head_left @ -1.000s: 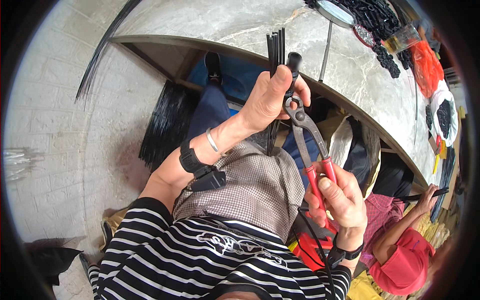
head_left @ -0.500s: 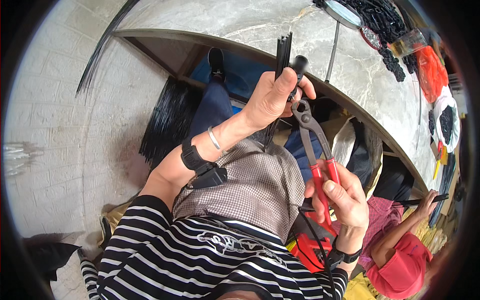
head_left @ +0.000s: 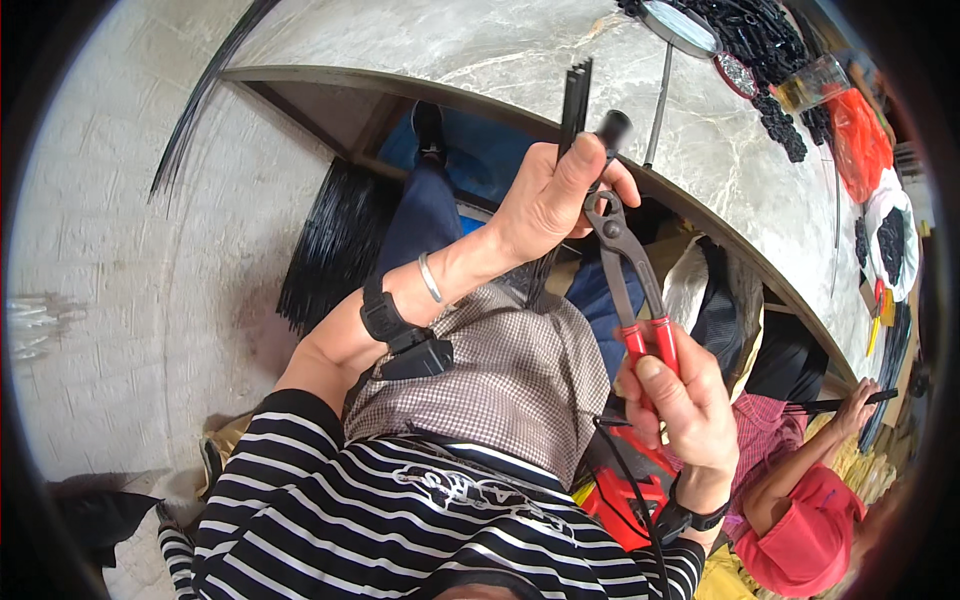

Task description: Assembling black umbrella rib components and connectors using pliers.

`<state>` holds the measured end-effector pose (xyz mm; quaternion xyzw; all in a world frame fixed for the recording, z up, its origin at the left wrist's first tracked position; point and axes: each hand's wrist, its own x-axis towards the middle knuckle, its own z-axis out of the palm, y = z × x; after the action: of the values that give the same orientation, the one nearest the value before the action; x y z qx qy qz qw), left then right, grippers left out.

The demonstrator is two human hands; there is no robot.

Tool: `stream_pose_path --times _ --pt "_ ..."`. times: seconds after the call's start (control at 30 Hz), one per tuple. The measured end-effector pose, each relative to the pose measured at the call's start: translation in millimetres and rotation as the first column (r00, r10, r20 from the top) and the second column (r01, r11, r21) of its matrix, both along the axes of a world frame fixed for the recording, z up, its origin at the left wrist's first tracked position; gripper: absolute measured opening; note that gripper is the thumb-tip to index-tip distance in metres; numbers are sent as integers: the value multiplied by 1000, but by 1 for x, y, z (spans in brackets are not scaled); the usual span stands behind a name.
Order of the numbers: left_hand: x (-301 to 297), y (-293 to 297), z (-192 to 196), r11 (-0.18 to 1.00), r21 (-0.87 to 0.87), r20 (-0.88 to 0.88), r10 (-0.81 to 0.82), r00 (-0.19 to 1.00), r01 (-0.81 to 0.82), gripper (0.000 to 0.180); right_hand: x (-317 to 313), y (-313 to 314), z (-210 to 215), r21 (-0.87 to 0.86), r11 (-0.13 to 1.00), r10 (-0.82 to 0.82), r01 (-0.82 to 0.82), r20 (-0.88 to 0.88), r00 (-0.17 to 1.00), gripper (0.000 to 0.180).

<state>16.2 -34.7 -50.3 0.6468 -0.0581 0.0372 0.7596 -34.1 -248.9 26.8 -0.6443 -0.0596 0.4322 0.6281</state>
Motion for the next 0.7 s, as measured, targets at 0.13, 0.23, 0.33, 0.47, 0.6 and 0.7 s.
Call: stream_pose_path --times 0.13,0.23,0.33,0.47,0.6,0.7 --pt "8 0 -1 993 -115 -53 -10 999 4 94 -9 20 -10 -200 980 56 9 321 945 19" --pt "18 8 -5 979 -194 -72 -74 995 59 95 -1 25 -15 -279 959 92 50 474 876 18" --pt "20 15 -7 960 -274 -11 -66 998 60 97 10 18 -11 -143 987 -10 77 421 907 23" --pt "15 24 -10 980 -197 86 0 996 17 93 45 0 -17 -256 904 -20 342 773 634 37" --pt "8 19 -9 978 -202 149 -19 989 49 84 98 -13 -49 -387 649 348 655 917 197 42" --pt "0 17 2 996 -83 282 7 959 17 55 129 -20 -73 -455 492 518 742 838 171 42"
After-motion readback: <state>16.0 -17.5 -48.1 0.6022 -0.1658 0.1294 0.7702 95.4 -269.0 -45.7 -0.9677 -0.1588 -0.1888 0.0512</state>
